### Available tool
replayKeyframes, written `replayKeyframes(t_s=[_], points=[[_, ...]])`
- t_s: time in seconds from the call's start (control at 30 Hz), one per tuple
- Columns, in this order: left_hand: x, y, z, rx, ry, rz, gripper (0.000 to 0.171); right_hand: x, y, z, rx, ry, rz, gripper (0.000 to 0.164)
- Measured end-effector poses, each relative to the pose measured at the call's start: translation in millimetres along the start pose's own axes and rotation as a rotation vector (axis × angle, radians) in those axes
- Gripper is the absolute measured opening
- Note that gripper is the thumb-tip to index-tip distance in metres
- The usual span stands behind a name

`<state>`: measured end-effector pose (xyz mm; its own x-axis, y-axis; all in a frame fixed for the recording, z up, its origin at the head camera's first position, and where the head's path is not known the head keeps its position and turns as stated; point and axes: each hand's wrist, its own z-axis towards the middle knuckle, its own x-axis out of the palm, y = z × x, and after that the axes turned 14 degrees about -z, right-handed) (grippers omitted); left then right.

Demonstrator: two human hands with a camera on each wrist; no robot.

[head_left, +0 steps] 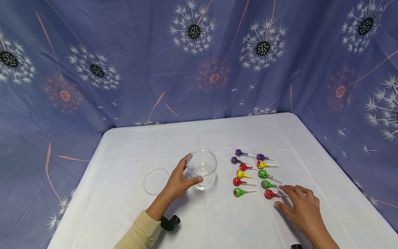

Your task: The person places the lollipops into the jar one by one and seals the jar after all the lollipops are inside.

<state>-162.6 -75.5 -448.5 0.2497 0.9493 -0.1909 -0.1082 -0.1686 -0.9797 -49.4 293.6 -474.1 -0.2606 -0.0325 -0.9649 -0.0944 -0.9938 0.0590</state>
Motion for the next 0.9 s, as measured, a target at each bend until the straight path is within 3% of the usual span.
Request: replayKeyframes(t_s=[0.1,0.37,0.63,0.9], points=[[0.0,-0.7,-0.1,0.005,-0.002,0.004,0.092,1.6,-0.6,0.2,0.006,-0.018,0.000,0.047],[-0.5,-3.3,0.7,-0.003,0.004,0.027,0.092,4.3,-4.8,1.8,0.034,0.033,-0.022,0.032],[-0.3,-3.0,0.6,-0.001,0.003,0.028,0.092,4.6,-6.5,4.3,0.064,0.134,-0.010,0.027],[-1.1,-1.5,-0.9,0.004,0.005,0.031,0.092,7.4,-7.9,4.3,0.076,0.162,-0.007,0.020]])
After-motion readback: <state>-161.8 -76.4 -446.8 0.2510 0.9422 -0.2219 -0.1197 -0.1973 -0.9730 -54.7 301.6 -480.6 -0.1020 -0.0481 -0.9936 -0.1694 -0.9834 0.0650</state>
